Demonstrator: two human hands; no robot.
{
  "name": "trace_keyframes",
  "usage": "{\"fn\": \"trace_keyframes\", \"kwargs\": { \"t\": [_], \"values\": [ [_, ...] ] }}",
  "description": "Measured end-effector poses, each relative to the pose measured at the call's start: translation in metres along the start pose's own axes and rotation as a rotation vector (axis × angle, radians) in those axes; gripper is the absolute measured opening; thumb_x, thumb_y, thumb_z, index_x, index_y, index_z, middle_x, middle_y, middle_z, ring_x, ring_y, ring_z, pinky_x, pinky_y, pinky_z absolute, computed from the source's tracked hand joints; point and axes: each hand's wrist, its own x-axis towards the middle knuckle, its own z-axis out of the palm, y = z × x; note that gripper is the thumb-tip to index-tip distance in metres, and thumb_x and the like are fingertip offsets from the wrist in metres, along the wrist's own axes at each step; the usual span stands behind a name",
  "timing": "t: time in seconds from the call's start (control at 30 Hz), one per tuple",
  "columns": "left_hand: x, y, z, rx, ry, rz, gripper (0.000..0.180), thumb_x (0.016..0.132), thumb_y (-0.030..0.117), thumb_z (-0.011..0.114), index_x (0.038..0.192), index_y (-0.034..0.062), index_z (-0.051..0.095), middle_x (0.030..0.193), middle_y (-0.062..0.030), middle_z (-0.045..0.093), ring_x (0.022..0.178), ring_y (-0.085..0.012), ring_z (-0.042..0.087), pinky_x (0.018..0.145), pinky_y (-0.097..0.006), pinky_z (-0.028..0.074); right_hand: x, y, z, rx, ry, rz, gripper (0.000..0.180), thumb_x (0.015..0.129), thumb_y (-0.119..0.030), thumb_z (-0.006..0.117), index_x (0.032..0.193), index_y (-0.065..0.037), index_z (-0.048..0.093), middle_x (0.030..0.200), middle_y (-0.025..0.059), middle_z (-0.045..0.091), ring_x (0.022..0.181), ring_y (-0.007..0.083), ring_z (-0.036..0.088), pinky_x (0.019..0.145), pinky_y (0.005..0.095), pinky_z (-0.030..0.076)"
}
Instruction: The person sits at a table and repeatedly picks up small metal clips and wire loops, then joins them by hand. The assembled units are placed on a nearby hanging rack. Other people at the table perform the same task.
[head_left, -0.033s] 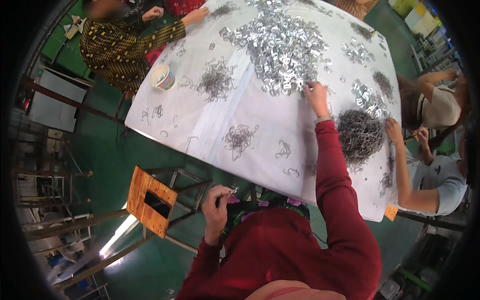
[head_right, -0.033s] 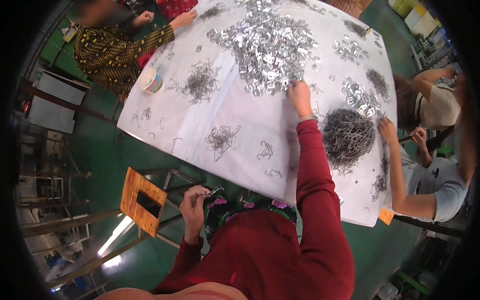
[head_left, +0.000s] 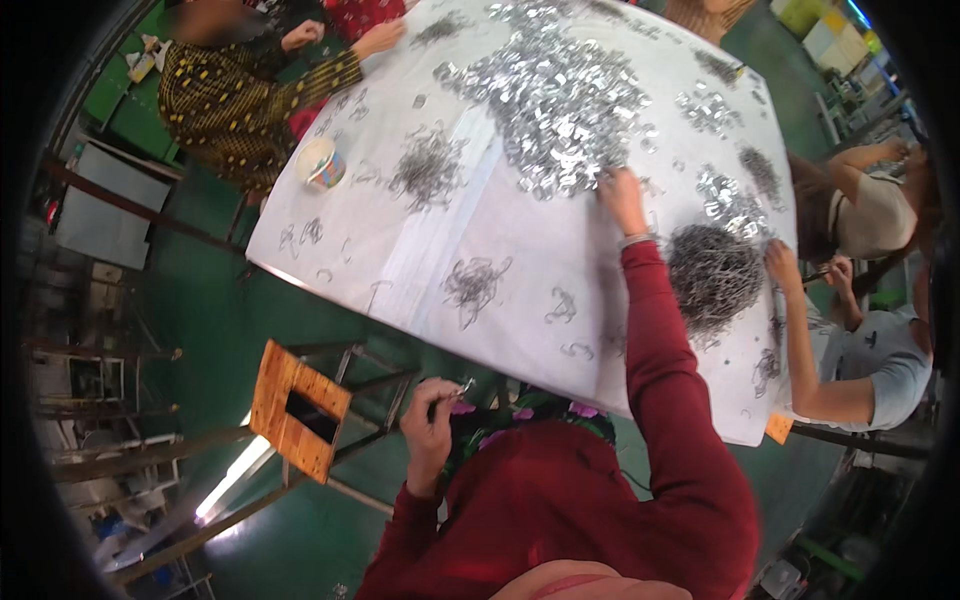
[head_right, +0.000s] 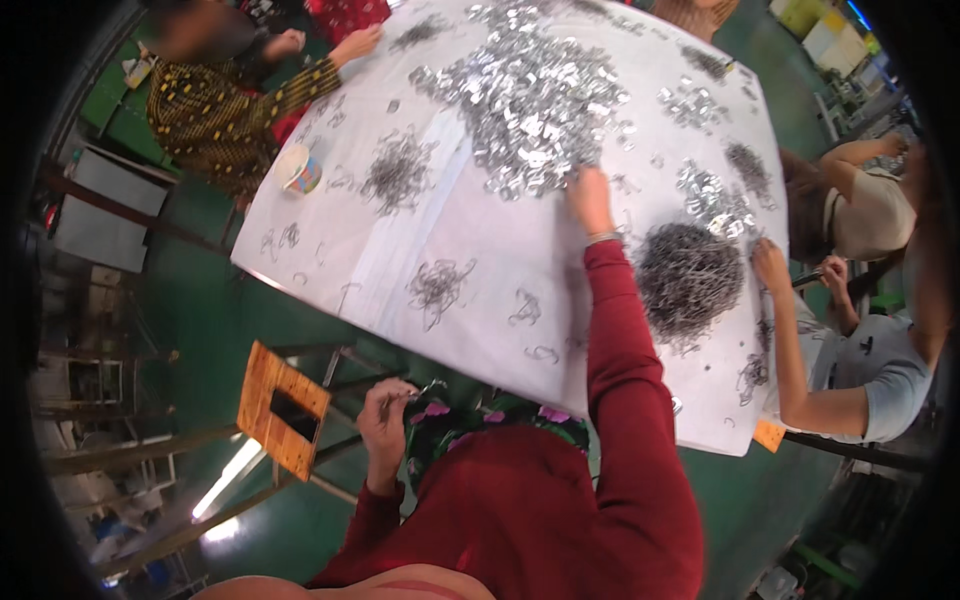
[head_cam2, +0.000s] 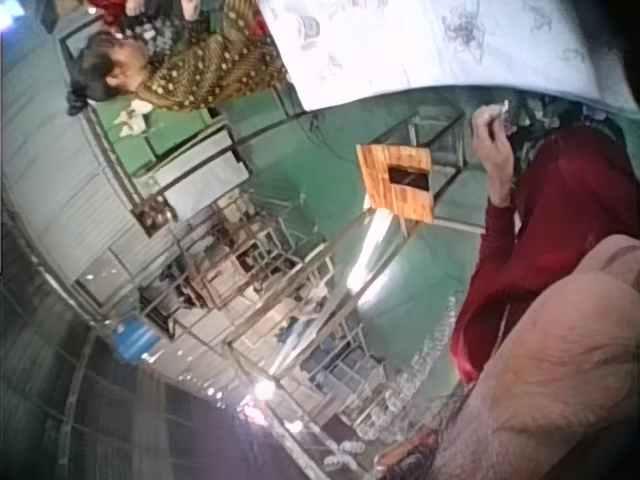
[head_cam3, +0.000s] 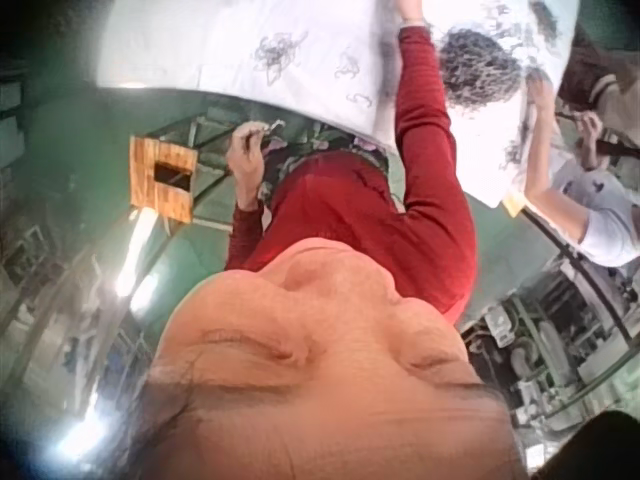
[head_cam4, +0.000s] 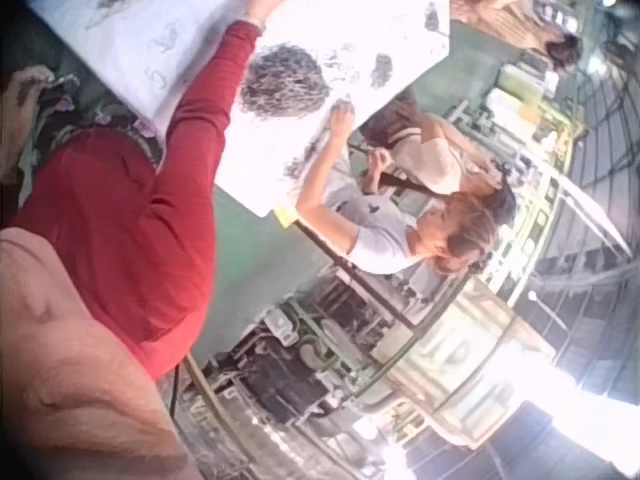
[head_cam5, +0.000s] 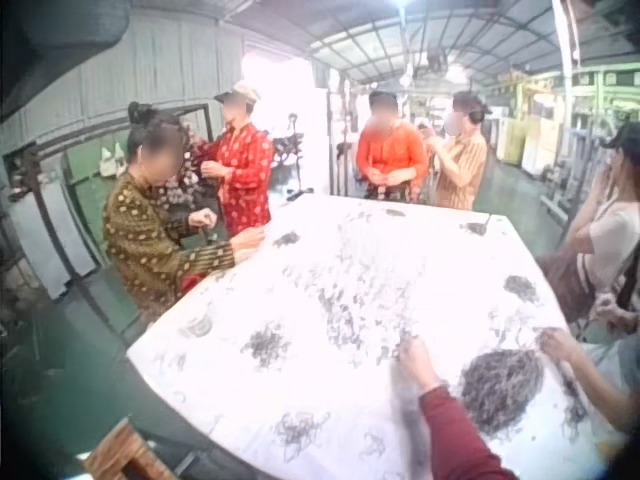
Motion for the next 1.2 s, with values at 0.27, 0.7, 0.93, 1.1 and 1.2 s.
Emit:
{"fn": "trace_keyframes", "kwargs": {
  "t": [0.27, 0.7, 0.93, 1.1, 1.2],
  "values": [
    [-0.005, -0.001, 0.003, -0.031, -0.022, 0.013, 0.009, 0.090, -0.007, 0.050, 0.097, -0.0023, 0.053, 0.095, -0.0097, 0.058, 0.087, -0.0147, 0.057, 0.082, -0.027, 0.048, 0.032, 0.025, 0.034, -0.039, -0.099, 0.119, 0.029, 0.064, -0.005, 0.069, 0.093, -0.002, 0.066, 0.083, 0.0198, 0.064, 0.082, 0.0403, 0.061, 0.079, 0.0421, 0.050],
    [-0.007, -0.001, -0.002, -0.036, 0.075, 0.071, 0.004, 0.090, 0.000, 0.055, 0.092, -0.0029, 0.056, 0.088, -0.0084, 0.061, 0.081, -0.0143, 0.056, 0.076, -0.027, 0.048, -0.136, -0.229, -0.089, 0.925, -0.515, 0.040, 0.019, 0.083, 0.000, 0.061, 0.101, 0.000, 0.058, 0.081, 0.0090, 0.065, 0.076, 0.0147, 0.063, 0.067, 0.0289, 0.051],
    [0.002, 0.003, -0.004, 0.060, 0.112, 0.115, 0.007, 0.091, 0.002, 0.056, 0.094, -0.0037, 0.056, 0.086, -0.0067, 0.061, 0.078, -0.0112, 0.055, 0.072, -0.025, 0.047, -0.173, -0.281, -0.111, 1.056, -0.535, -0.141, 0.018, 0.083, -0.001, 0.064, 0.101, -0.001, 0.067, 0.090, 0.0077, 0.066, 0.081, 0.0131, 0.063, 0.069, 0.0266, 0.051],
    [0.008, 0.004, -0.006, 0.144, 0.121, 0.156, 0.006, 0.089, -0.001, 0.056, 0.095, -0.0030, 0.056, 0.086, -0.0083, 0.061, 0.080, -0.0134, 0.057, 0.074, -0.027, 0.048, -0.175, -0.287, -0.107, 1.186, -0.502, -0.025, 0.018, 0.083, 0.002, 0.062, 0.100, 0.000, 0.067, 0.086, 0.0095, 0.064, 0.074, 0.0150, 0.064, 0.063, 0.0245, 0.051],
    [0.006, 0.006, -0.010, 0.133, 0.114, 0.111, 0.008, 0.085, -0.003, 0.058, 0.093, -0.0003, 0.058, 0.094, -0.0137, 0.062, 0.088, -0.0272, 0.060, 0.079, -0.035, 0.048, -0.181, -0.286, -0.098, 1.326, -0.578, 0.136, 0.017, 0.085, 0.004, 0.060, 0.100, 0.002, 0.067, 0.090, 0.0092, 0.064, 0.075, 0.0129, 0.063, 0.065, 0.0235, 0.051]
  ]
}}
